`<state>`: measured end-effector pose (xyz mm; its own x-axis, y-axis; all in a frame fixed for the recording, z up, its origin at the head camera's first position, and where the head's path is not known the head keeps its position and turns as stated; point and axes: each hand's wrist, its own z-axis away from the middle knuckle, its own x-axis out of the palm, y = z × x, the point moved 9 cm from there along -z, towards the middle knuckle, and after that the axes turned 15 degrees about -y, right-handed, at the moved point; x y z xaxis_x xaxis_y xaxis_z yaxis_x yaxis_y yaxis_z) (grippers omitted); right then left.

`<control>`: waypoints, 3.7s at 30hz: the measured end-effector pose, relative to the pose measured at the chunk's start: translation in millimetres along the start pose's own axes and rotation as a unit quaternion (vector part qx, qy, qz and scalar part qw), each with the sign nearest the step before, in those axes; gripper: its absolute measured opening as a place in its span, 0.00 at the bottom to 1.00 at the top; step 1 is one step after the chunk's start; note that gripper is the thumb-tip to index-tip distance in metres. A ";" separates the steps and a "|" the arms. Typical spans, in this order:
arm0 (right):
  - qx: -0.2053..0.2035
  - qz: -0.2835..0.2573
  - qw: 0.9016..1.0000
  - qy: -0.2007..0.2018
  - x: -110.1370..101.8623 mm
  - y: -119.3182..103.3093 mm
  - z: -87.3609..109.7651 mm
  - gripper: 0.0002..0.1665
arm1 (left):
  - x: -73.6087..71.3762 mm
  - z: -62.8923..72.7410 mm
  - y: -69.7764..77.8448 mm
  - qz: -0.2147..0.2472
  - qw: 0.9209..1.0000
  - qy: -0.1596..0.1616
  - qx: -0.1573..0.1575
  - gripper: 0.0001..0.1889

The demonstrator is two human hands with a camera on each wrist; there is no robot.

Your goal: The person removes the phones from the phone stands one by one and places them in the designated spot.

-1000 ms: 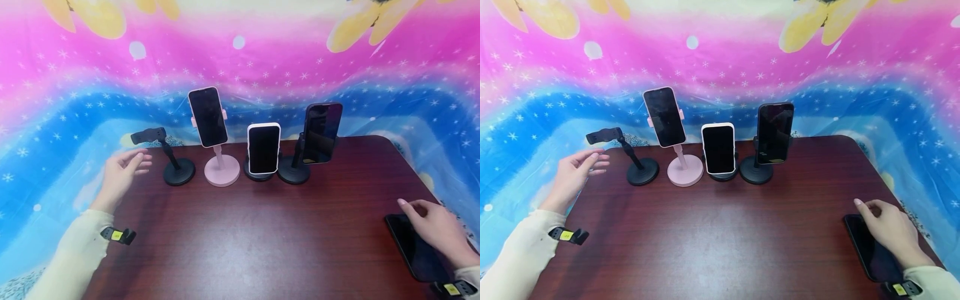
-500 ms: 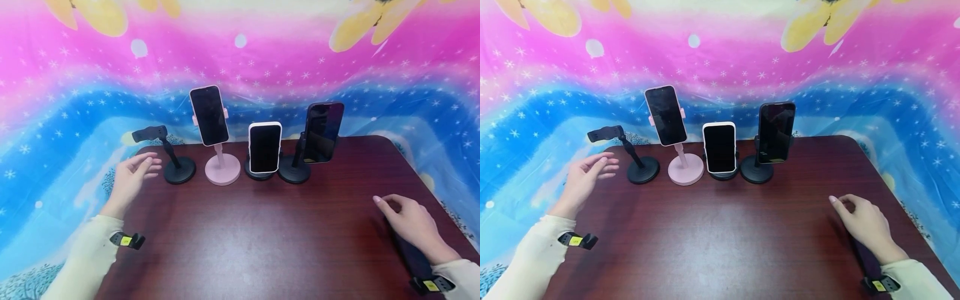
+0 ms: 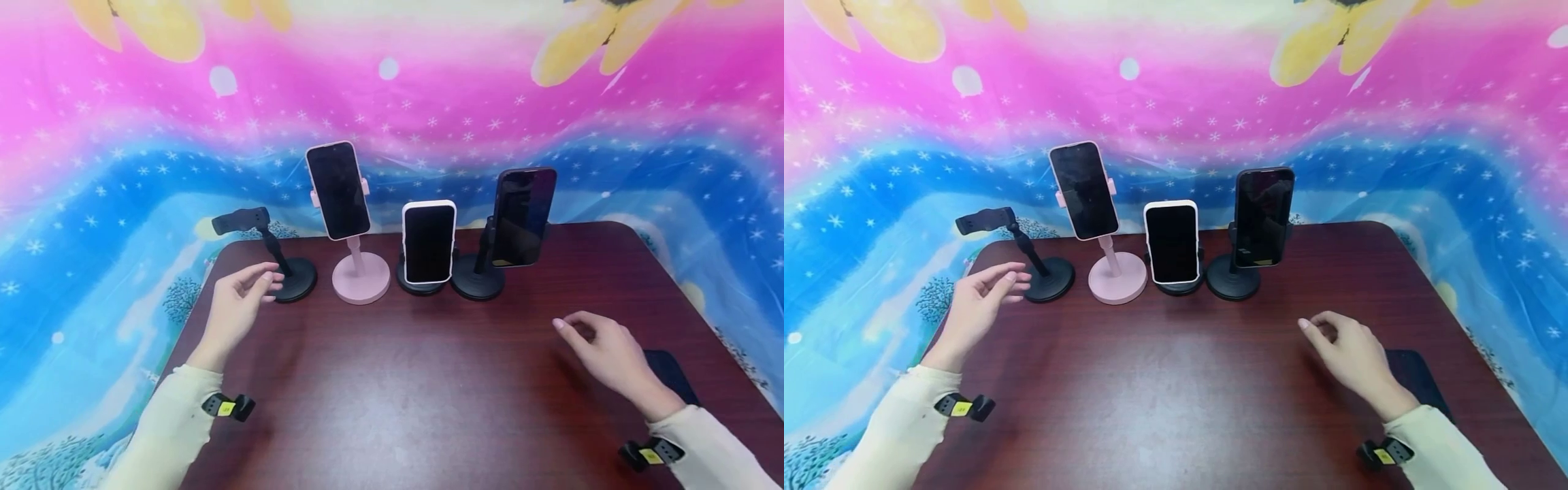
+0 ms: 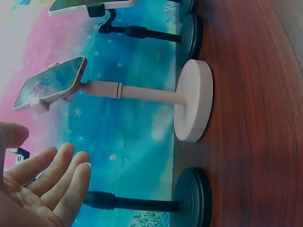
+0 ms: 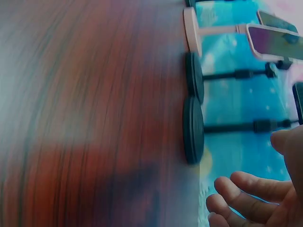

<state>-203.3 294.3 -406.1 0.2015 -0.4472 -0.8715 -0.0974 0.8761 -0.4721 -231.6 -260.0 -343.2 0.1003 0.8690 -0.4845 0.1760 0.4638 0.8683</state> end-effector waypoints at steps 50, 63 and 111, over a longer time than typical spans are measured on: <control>-0.183 -0.290 0.928 -0.145 102.5 -230.3 -75.3 0.20 | 59.7 -28.8 -7.1 0.060 0.997 -0.042 -0.035 0.19; -0.176 -0.380 0.897 -0.142 102.1 -268.3 -101.6 0.34 | 54.8 -42.7 4.0 0.101 0.993 -0.059 -0.018 0.27; -0.110 -0.515 0.849 0.048 22.2 -316.5 -184.1 0.24 | 33.3 -110.6 53.4 0.151 0.985 0.057 0.056 0.26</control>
<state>-347.4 -26.0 -300.6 0.2111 -0.9773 0.0166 -0.0996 -0.0384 -0.9943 -327.2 -187.3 -301.1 0.0552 0.9813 -0.1843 0.2635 0.1638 0.9507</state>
